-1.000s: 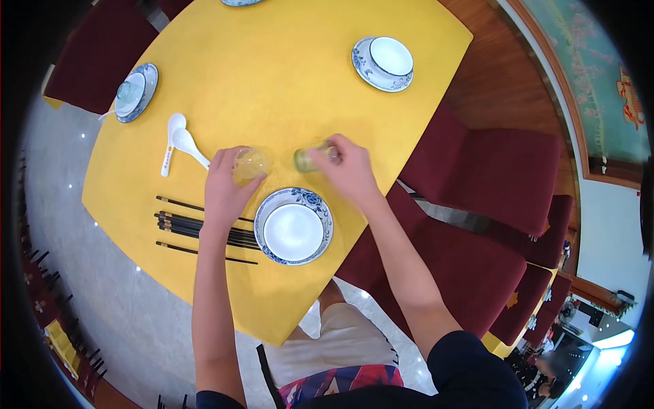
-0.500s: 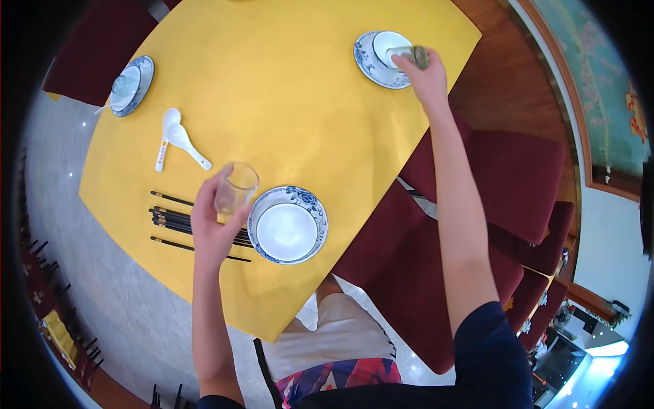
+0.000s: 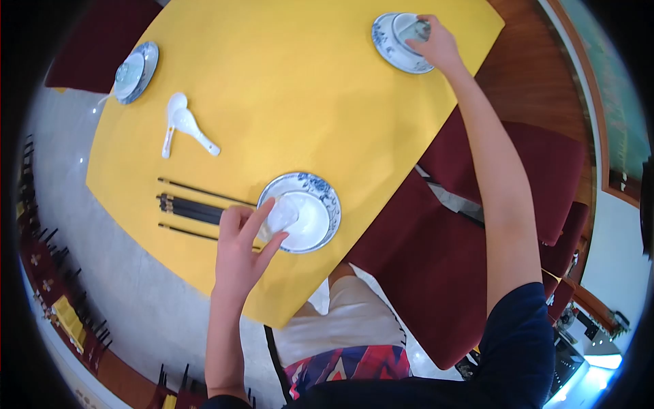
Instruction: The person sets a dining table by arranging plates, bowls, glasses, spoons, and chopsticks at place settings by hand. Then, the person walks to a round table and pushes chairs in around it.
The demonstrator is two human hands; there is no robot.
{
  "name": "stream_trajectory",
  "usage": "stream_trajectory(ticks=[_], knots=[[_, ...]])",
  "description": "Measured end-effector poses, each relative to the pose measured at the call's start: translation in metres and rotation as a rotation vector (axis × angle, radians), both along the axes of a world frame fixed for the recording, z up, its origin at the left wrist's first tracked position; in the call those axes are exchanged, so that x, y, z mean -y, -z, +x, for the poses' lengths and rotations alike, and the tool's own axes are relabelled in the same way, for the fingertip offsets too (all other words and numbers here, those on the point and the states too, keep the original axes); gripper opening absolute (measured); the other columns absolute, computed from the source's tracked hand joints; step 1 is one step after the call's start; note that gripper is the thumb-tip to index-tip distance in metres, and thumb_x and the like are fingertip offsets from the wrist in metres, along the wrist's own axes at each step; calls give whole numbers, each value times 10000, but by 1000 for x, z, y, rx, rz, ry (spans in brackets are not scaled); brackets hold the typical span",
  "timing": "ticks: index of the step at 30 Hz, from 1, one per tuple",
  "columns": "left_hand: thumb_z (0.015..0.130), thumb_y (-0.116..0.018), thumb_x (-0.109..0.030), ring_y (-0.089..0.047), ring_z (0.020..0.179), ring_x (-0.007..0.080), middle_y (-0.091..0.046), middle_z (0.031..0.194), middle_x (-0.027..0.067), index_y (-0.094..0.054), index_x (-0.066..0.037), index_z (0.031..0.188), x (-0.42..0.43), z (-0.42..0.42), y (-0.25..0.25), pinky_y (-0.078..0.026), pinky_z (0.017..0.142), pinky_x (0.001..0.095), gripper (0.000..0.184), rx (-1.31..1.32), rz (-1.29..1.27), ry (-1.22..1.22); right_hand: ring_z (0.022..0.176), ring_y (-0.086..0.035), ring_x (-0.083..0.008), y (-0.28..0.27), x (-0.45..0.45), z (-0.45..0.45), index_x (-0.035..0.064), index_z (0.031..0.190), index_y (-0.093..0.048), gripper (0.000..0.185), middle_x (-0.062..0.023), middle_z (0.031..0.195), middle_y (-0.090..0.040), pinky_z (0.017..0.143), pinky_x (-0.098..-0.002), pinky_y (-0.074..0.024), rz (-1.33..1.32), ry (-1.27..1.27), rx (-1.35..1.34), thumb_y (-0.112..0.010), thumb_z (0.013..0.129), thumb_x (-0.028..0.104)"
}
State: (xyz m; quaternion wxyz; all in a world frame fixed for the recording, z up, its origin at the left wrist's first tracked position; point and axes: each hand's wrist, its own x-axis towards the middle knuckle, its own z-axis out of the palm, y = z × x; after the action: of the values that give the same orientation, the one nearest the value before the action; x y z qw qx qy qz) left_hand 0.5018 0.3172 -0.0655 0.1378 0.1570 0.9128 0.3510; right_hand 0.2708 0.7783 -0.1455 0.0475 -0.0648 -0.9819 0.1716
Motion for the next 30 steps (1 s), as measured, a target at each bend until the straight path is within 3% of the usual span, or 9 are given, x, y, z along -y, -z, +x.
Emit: stream_trajectory(ticks=[2, 4, 6, 9, 11, 13, 17, 22, 30], knots=[[729, -837, -125, -547, 889, 281, -542, 940, 120, -652, -45, 1201, -5, -4, 6, -476, 779, 369, 513, -4, -5, 4, 1087, -648, -282, 26, -23, -15, 34, 1290, -530, 645, -185, 1190, -645, 920, -373, -520, 161, -64, -51, -813, 778, 306], [727, -831, -115, -545, 911, 307, -543, 955, 133, -635, -42, 1187, -8, -1, 9, -473, 801, 389, 505, -30, -9, 30, 1042, -634, -321, 8, 8, 6, 22, 1240, -558, 506, -208, 1107, -645, 888, -403, -513, 7, -30, -126, -738, 810, 220], [726, -828, -107, -545, 926, 319, -545, 962, 139, -624, -42, 1176, -13, 3, 11, -471, 814, 398, 499, -16, -56, 52, 1138, -588, -310, 13, 0, 3, 61, 1359, -460, 673, -199, 1234, -585, 924, -395, -501, -46, -58, -160, -771, 768, 137], [722, -822, -98, -548, 962, 330, -553, 988, 139, -607, -53, 1154, -22, 6, 15, -468, 838, 409, 484, -9, -36, 96, 1191, -564, -299, -11, 31, 43, 58, 1376, -459, 656, -192, 1262, -571, 945, -387, -497, -139, 16, -390, -751, 793, 131], [717, -818, -98, -547, 966, 332, -552, 1000, 129, -612, -66, 1145, -29, 9, 17, -472, 840, 410, 476, 2, -65, 88, 1130, -623, -310, -18, 66, 91, 50, 1265, -579, 475, -195, 1191, -633, 899, -408, -529, -284, 60, -656, -722, 839, 202], [704, -819, -95, -549, 948, 316, -547, 1000, 111, -622, -80, 1135, -34, 10, 20, -478, 826, 408, 474, -22, -102, 90, 1137, -601, -236, -22, 101, 156, -21, 1267, -524, 533, -165, 1244, -599, 902, -332, -516, -447, 190, -489, -765, 842, 194], [673, -824, -87, -551, 921, 285, -538, 994, 83, -645, -118, 1114, -37, 6, 22, -483, 802, 394, 478, -85, -179, 139, 1107, -577, -215, -4, 182, 249, 10, 1187, -560, 386, -115, 1218, -605, 860, -341, -504, -703, 312, -397, -698, 829, 47], [642, -828, -88, -553, 922, 280, -535, 1017, 70, -655, -145, 1119, -42, 8, 28, -486, 798, 386, 511, -133, -220, 221, 1103, -578, -269, -8, 242, 304, 41, 1168, -588, 387, -127, 1208, -578, 885, -363, -502, -702, 206, -178, -726, 806, 52], [662, -820, -86, -552, 983, 299, -542, 1135, 98, -613, -132, 1247, -30, 17, 27, -487, 847, 399, 622, -39, -123, 160, 1249, -476, -331, -17, 260, 326, 62, 1419, -472, 791, -141, 1420, -450, 1024, -421, -420, -555, -55, 136, -839, 729, 182]])
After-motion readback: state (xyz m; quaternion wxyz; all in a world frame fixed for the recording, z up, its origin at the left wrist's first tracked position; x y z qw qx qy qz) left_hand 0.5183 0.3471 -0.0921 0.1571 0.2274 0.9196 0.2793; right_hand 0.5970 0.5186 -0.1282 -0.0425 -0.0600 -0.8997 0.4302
